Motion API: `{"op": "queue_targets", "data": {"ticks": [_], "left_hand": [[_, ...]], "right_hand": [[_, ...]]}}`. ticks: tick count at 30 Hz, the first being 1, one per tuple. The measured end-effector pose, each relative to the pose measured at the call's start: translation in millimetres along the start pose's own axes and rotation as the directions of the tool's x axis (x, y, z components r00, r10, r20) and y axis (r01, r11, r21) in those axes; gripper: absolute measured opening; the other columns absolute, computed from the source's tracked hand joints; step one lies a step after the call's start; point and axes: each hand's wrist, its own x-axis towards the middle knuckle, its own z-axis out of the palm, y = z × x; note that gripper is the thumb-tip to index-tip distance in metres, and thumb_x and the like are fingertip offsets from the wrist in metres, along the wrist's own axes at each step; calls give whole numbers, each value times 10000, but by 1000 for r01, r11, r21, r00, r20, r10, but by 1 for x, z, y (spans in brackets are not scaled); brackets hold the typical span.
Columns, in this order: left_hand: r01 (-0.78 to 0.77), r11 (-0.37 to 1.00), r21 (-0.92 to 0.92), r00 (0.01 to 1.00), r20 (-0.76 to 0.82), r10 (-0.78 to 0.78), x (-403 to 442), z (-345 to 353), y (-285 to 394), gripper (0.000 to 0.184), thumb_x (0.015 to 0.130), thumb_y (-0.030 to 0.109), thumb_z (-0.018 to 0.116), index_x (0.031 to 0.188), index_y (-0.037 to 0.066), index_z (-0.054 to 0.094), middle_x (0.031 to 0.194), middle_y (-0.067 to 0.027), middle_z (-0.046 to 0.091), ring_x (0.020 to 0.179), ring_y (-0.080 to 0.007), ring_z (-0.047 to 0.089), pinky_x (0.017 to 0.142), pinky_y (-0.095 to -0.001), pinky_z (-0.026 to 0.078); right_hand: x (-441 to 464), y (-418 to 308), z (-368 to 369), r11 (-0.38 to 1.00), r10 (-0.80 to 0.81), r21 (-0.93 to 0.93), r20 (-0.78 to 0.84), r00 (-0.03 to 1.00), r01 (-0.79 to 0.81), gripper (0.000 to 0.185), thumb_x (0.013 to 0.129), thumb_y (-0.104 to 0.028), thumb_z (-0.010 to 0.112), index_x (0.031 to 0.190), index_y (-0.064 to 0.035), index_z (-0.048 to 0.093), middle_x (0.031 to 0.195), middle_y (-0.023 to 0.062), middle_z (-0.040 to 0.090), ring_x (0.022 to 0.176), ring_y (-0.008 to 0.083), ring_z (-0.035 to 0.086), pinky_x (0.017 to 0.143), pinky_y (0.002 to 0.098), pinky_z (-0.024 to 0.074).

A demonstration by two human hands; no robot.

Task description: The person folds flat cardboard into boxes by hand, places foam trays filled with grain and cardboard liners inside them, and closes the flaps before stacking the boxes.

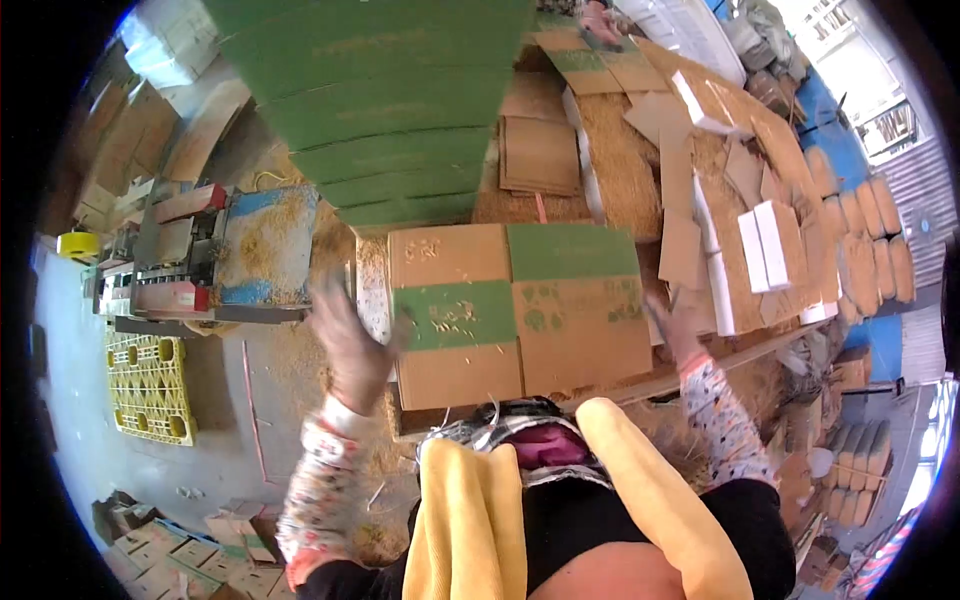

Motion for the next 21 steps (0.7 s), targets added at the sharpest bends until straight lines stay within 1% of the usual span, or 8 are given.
{"op": "queue_targets", "data": {"ticks": [1, 2, 4, 8, 10, 13, 18, 21], "left_hand": [[407, 886, -221, 850, 448, -279, -37, 10, 19, 988, 671, 330, 757, 1352, -76, 165, 1313, -278, 328, 1237, -409, 309, 1029, -437, 262], [670, 630, -394, 719, 555, -418, -101, 61, 13, 1038, 649, 352, 772, 1347, -99, 149, 1302, -299, 325, 1225, -409, 323, 1038, -420, 271], [434, 861, -266, 801, 552, -233, -54, -2, 53, 1003, 692, 333, 755, 1353, -94, 133, 1308, -304, 320, 1204, -403, 364, 1035, -387, 291], [204, 846, -493, 839, 533, 108, 62, -143, 118, 717, 748, 258, 726, 1281, -77, 382, 1266, -189, 473, 1190, -233, 431, 1001, -327, 326], [429, 672, -604, 771, 632, 76, 82, -162, 137, 600, 767, 364, 701, 1155, -59, 527, 1051, -150, 596, 1003, -197, 562, 846, -305, 464], [515, 670, -534, 799, 583, -150, 96, -136, 163, 483, 827, 372, 617, 1054, -52, 583, 832, -68, 618, 672, -105, 569, 568, -225, 448], [763, 467, -448, 635, 655, -410, 140, -106, 127, 390, 828, 394, 618, 876, 7, 600, 594, -37, 524, 388, -141, 509, 299, -257, 353], [714, 247, -655, 675, 553, -488, 164, -61, 63, 484, 785, 450, 656, 837, -23, 568, 590, -47, 505, 365, -158, 481, 327, -259, 400]], "right_hand": [[-23, 43, -8, 974, 166, 152, 29, 986, -169, 781, 823, -354, 625, 1369, 36, 225, 1400, 223, 267, 1289, 300, 303, 1078, 358, 203], [-39, 69, -13, 941, 235, 236, 64, 970, -243, 791, 821, -353, 629, 1372, 38, 217, 1407, 225, 259, 1297, 302, 295, 1084, 359, 195], [-68, 61, -25, 917, 197, 333, 102, 975, -220, 740, 847, -382, 587, 1355, 44, 259, 1365, 202, 348, 1275, 279, 337, 1079, 355, 213], [-79, -85, -85, 643, -65, 766, 83, 994, -22, 505, 929, -354, 439, 1269, 19, 418, 1252, 115, 486, 1150, 237, 460, 1003, 338, 338], [-55, -78, -109, 672, -324, 617, -254, 911, 411, 411, 939, -241, 447, 1249, 29, 430, 1209, 120, 507, 1121, 242, 483, 984, 353, 370], [-30, -92, -100, 554, -830, -628, -373, 414, 546, 498, 887, -278, 519, 1273, 19, 417, 1232, 130, 492, 1165, 216, 458, 1013, 327, 325], [0, -138, -67, 571, -748, -75, -456, 481, 817, 402, 862, -55, 471, 1260, -6, 450, 1255, 187, 452, 1148, 255, 475, 990, 338, 371], [24, -139, -62, 609, -793, -349, -262, 550, 712, 383, 860, -56, 498, 1238, -5, 464, 1204, 173, 471, 1127, 232, 489, 973, 319, 390]]}}
